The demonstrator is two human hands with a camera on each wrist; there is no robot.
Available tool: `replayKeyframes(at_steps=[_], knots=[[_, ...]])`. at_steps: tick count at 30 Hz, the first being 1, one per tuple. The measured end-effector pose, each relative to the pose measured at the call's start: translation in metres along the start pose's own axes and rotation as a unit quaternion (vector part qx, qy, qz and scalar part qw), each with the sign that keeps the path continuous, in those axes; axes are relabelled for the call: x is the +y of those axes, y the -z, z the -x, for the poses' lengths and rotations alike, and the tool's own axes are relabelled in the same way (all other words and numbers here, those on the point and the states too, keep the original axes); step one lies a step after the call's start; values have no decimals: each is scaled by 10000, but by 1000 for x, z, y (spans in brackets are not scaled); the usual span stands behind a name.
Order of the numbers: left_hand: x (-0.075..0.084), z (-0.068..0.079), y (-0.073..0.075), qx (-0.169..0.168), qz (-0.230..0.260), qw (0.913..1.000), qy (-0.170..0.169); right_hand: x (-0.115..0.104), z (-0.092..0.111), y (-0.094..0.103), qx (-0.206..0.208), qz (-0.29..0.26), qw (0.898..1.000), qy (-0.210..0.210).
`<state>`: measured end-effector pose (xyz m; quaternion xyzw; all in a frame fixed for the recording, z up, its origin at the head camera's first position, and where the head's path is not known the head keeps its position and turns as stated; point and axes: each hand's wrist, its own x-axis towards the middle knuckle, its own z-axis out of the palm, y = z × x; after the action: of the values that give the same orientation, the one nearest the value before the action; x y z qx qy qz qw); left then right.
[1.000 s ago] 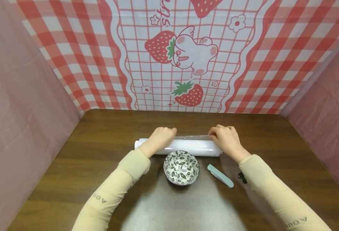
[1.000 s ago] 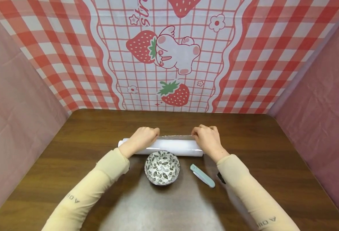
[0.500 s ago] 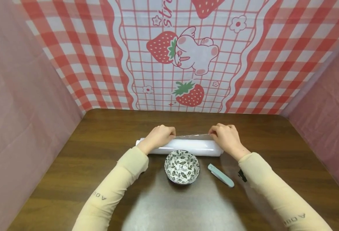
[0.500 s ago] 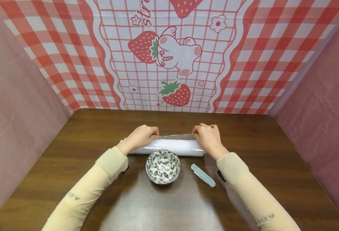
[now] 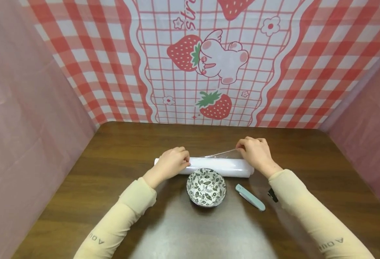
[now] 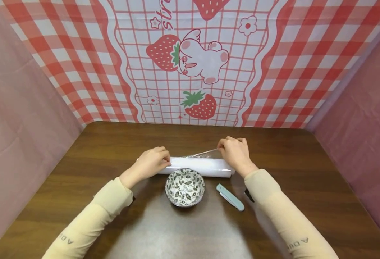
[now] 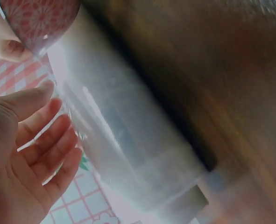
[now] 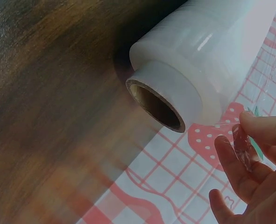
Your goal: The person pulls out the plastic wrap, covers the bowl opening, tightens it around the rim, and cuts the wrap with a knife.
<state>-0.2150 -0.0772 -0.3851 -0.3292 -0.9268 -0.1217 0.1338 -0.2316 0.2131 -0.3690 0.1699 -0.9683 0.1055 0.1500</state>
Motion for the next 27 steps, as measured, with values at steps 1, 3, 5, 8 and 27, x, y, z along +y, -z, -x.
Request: replayKeyframes(at_steps=[1, 3, 5, 8, 27], knots=[[1, 1, -1, 39, -51, 10000, -28, 0, 0, 0, 9, 5, 10000, -7], [2, 2, -4, 146, -152, 9997, -87, 0, 1, -1, 11, 6, 10000, -8], [2, 2, -6, 253, -207, 9994, -105, 0, 1, -1, 7, 12, 10000, 5], [3, 3, -8, 374, -285, 9989, -82, -1, 2, -1, -15, 18, 10000, 23], [6, -6, -13, 658, -1206, 9882, -681, 0, 4, -1, 35, 25, 10000, -4]])
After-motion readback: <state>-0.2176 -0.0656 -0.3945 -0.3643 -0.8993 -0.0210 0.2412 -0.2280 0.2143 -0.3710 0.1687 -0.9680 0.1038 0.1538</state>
